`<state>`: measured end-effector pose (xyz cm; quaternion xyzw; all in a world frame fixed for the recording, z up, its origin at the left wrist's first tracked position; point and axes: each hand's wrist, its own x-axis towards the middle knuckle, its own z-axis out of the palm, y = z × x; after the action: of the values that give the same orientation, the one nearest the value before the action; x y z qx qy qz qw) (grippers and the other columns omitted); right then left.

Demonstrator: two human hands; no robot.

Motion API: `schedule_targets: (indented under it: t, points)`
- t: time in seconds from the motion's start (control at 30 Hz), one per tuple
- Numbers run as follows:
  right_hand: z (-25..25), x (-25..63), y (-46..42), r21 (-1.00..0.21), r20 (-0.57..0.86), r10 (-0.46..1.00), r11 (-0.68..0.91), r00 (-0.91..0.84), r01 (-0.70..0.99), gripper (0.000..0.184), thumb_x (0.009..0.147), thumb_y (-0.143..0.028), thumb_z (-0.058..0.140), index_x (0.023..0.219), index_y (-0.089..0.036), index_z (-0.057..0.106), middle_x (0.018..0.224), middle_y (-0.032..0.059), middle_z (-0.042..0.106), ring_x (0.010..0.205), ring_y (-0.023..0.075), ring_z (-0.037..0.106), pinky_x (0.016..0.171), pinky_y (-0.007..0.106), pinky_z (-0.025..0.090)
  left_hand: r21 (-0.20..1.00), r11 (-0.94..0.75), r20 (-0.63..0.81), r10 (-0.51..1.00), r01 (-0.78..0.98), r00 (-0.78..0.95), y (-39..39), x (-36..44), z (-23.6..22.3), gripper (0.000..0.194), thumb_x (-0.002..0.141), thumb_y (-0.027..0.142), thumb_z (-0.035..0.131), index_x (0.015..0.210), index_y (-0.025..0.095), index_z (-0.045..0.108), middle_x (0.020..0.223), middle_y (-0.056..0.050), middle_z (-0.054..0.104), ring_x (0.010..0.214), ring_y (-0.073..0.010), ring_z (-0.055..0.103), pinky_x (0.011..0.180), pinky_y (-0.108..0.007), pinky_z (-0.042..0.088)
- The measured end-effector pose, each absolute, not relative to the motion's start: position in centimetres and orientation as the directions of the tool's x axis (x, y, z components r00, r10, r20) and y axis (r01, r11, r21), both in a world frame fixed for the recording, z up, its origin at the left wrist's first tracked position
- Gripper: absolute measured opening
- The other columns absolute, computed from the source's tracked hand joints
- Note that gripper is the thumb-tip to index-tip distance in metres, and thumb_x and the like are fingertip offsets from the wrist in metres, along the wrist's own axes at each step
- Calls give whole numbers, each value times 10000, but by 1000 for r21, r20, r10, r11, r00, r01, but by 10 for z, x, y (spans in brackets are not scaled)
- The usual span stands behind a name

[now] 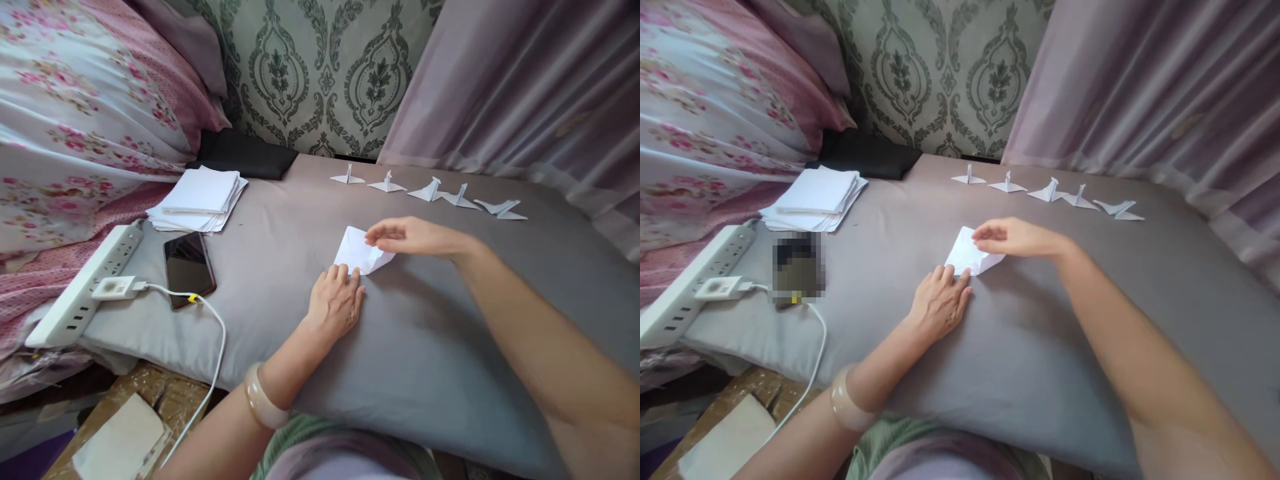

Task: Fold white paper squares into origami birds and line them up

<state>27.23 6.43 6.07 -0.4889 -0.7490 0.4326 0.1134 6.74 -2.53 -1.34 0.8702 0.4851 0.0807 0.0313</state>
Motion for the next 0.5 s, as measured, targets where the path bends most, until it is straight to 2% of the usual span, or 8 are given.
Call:
schedule_targets:
  t: [0.03,0.1,0.23,0.33,0.4,0.5]
  points:
    - [59,281,57,-776,-196,851,168,-486,608,499,735,-503,665,1162,-244,652,1167,49,684,1083,212,607,963,369,437,133,-531,111,847,837,520,-25,67,-13,467,998,352,261,1371,144,451,1088,-138,541,984,-264,502,789,-378,422]
    - [51,295,46,-724,-137,874,233,-466,650,466,721,-458,698,1139,-257,666,1162,44,679,1091,227,598,1007,418,409,133,-536,113,844,834,524,-25,67,-14,470,999,353,257,1369,142,453,1091,-140,539,981,-264,498,792,-377,417]
    - [37,299,37,-568,-9,887,375,-461,733,324,777,-425,659,1054,-264,712,1151,62,644,1087,251,573,962,431,427,130,-534,120,845,835,522,-25,68,-15,473,1000,360,251,1370,147,456,1079,-138,537,971,-264,492,797,-380,409]
    - [36,286,38,-585,11,876,396,-482,708,303,826,-415,612,1060,-248,707,1159,68,616,903,193,599,826,360,471,134,-535,128,844,834,521,-25,68,-16,476,1001,367,247,1382,163,446,1091,-136,532,972,-263,488,794,-378,403]
    - [38,278,40,-610,4,860,406,-510,680,279,840,-399,597,1026,-222,706,1107,66,624,780,154,575,758,329,461,134,-534,126,845,835,520,-26,68,-16,473,1001,369,246,1391,181,438,1091,-131,529,966,-260,487,785,-375,400]
    - [41,270,44,-622,-26,839,412,-544,666,232,854,-390,582,930,-206,702,968,44,645,746,145,550,725,308,425,125,-530,115,847,838,519,-26,68,-16,473,1002,371,241,1398,194,431,1082,-126,528,953,-256,486,779,-372,393]
